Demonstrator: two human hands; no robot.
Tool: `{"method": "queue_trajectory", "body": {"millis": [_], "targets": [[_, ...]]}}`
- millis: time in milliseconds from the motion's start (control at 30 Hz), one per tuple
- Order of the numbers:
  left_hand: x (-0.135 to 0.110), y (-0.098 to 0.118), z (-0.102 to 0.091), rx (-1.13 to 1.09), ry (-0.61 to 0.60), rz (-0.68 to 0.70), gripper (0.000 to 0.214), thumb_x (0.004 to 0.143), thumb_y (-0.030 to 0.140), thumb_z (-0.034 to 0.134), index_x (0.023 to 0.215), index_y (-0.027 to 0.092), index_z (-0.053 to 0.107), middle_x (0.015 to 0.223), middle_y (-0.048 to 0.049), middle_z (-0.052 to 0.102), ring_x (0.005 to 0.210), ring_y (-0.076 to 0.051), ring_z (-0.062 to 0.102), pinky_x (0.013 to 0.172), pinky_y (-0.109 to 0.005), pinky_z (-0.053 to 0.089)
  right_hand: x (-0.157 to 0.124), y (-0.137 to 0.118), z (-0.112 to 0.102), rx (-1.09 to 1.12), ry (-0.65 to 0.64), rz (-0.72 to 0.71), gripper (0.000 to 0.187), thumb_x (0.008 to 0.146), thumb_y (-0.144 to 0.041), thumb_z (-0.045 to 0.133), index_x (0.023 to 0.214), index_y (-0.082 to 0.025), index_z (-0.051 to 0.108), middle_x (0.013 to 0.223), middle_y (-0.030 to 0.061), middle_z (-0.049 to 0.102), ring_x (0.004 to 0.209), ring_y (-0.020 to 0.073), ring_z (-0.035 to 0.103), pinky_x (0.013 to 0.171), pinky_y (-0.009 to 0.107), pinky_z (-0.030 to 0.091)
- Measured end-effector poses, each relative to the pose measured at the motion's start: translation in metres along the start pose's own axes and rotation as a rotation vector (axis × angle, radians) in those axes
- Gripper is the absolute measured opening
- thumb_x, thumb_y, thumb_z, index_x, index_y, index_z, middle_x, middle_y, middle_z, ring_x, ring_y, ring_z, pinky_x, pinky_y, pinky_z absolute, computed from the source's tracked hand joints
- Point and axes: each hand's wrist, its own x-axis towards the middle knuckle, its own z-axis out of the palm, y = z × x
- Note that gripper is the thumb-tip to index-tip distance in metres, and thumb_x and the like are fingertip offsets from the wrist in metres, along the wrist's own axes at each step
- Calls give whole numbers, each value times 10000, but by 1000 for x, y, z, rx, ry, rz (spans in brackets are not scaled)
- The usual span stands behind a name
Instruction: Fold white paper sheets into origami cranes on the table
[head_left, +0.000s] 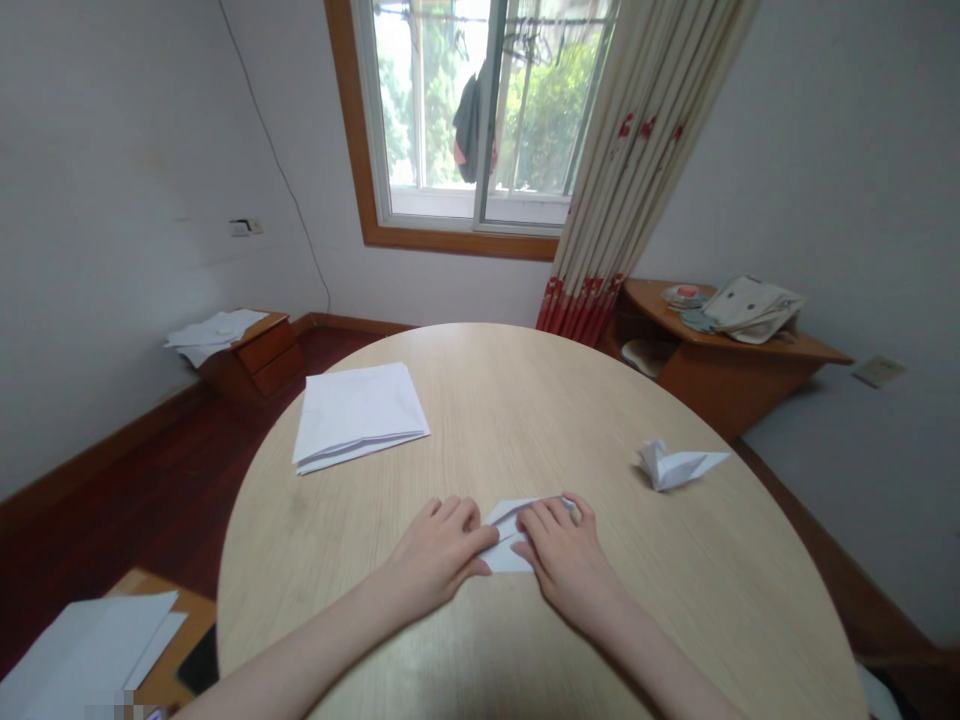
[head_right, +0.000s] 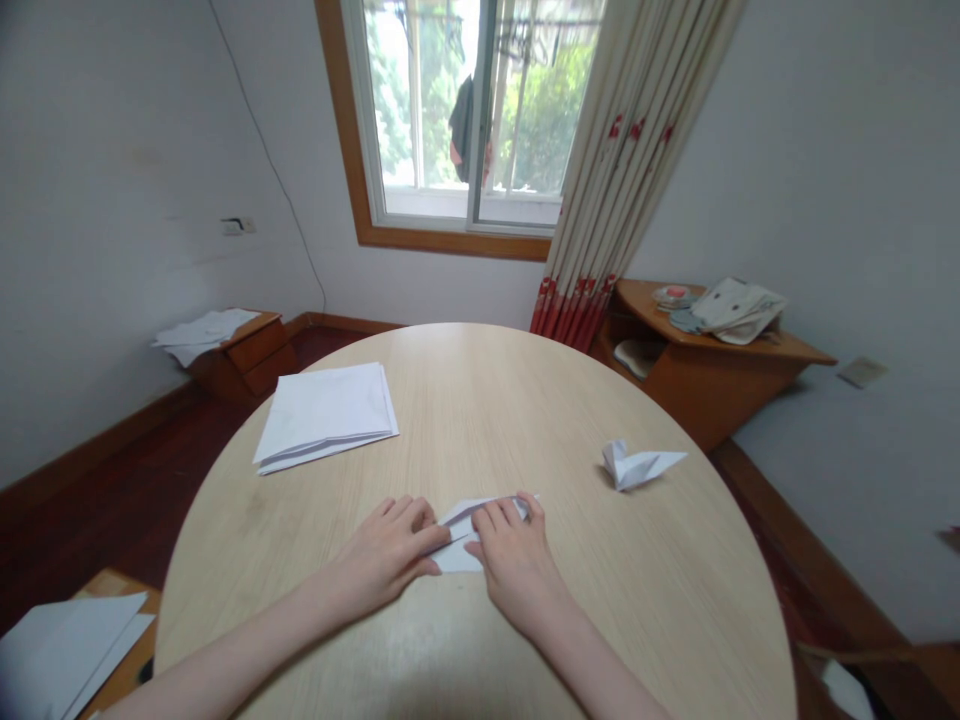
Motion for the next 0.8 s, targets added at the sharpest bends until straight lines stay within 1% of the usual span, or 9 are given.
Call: {"method": "queue_trajectory", "body": {"millis": [100,167,267,400,500,633,800], "targets": [[0,0,-1,-24,29,24,196,920,289,564,1111,250,553,1052,-52,522,927,-224,490,754,-326,361,0,5,-4,20,2,10,105,930,-213,464,841,-210,519,824,10,632,871,205,560,933,435,247],[-1,0,0,-53,35,34,205,912,251,575,1117,273,571,1095,-54,511,962,-225,490,792,-334,376,0,7,-6,40,7,10,106,933,-213,466,847,-212,528,834,10,638,887,203,563,935,432,241],[-1,-1,2,-83,43,47,259,905,232,591,1150,316,581,1188,-57,492,1048,-235,477,874,-367,382,0,9,-7,51,27,1,110,929,-213,484,834,-215,539,829,8,647,895,201,563,921,414,243],[-1,-2,3,-49,46,88,344,919,225,570,1236,358,546,1327,-67,441,1148,-253,442,945,-413,372,0,10,-9,52,36,-14,117,922,-215,508,812,-212,547,847,12,654,904,210,557,886,400,249],[-1,-4,2,-20,34,116,366,923,214,557,1259,358,536,1376,-73,421,1174,-262,433,958,-434,376,1,10,-12,78,44,-14,114,926,-208,502,823,-214,550,884,14,655,912,210,555,872,396,250],[-2,-6,0,-18,13,102,390,904,196,582,1263,339,539,1394,-80,412,1200,-274,420,973,-442,382,2,10,-14,77,68,-4,87,928,-187,477,884,-217,546,920,22,643,919,198,552,867,379,266],[-2,-7,-1,-11,13,91,406,896,197,593,1272,338,536,1403,-82,410,1216,-284,415,981,-461,386,-1,9,-8,60,127,75,71,906,-218,454,928,-197,518,996,93,599,954,243,523,870,403,314]]}}
